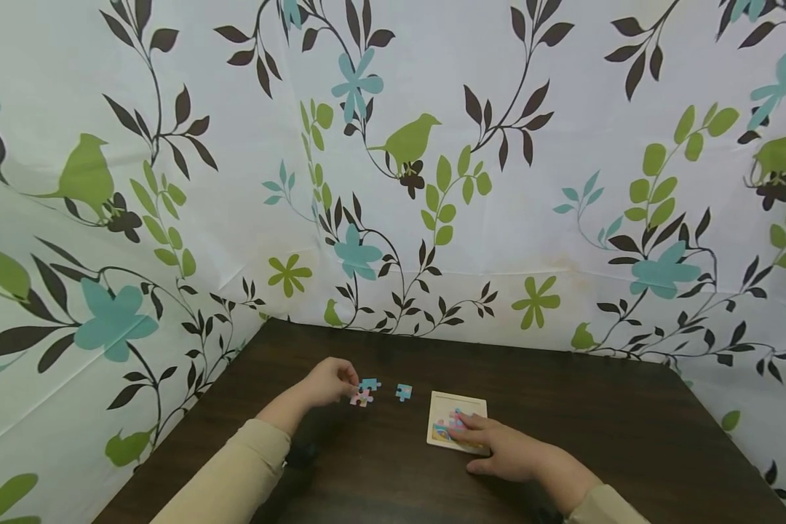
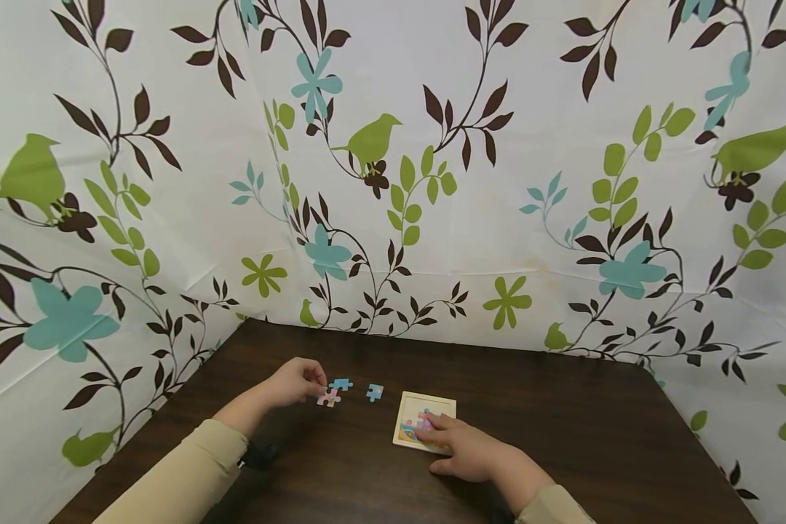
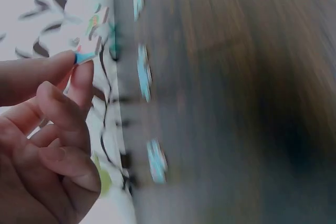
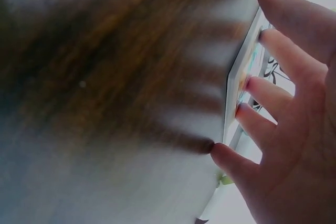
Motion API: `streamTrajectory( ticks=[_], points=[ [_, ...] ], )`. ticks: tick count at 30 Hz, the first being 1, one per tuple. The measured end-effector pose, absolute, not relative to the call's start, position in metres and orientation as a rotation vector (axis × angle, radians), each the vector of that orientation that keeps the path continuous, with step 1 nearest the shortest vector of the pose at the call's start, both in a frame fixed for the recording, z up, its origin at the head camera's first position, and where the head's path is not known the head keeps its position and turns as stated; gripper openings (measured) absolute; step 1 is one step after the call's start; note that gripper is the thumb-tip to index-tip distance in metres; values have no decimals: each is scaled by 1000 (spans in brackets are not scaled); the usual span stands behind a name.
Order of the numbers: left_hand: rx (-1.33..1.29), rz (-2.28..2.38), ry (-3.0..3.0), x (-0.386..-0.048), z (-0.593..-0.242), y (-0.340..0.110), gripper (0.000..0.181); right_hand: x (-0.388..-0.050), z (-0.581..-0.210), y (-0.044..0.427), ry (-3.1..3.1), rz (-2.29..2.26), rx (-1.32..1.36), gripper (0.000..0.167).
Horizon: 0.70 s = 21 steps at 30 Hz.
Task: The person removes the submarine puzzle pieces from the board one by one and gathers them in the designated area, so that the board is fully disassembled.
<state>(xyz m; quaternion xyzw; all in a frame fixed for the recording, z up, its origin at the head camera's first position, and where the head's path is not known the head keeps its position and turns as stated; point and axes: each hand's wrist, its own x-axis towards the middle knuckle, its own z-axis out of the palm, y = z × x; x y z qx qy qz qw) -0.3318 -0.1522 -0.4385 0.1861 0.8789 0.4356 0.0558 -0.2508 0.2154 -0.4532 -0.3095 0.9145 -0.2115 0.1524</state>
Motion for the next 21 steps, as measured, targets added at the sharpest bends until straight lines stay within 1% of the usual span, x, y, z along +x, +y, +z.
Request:
streamTrajectory(
  ticks=[5, 10, 15, 21],
  points=[
    [347, 1329, 2700, -323, -447, -183, 9, -251, -455, 220, 2633, -606, -884, 59],
    [157, 1288, 2717, -312, -456, -201, 9, -250, -456, 219, 2622, -622, -889, 59],
    [100, 1265, 2707, -307, -460, -209, 8, -249, -456, 218, 2620, -622, -884, 59],
    [104, 1266, 2712, -306, -462, -211, 9, -251, -456, 217, 2622, -624, -898, 59]
  ],
)
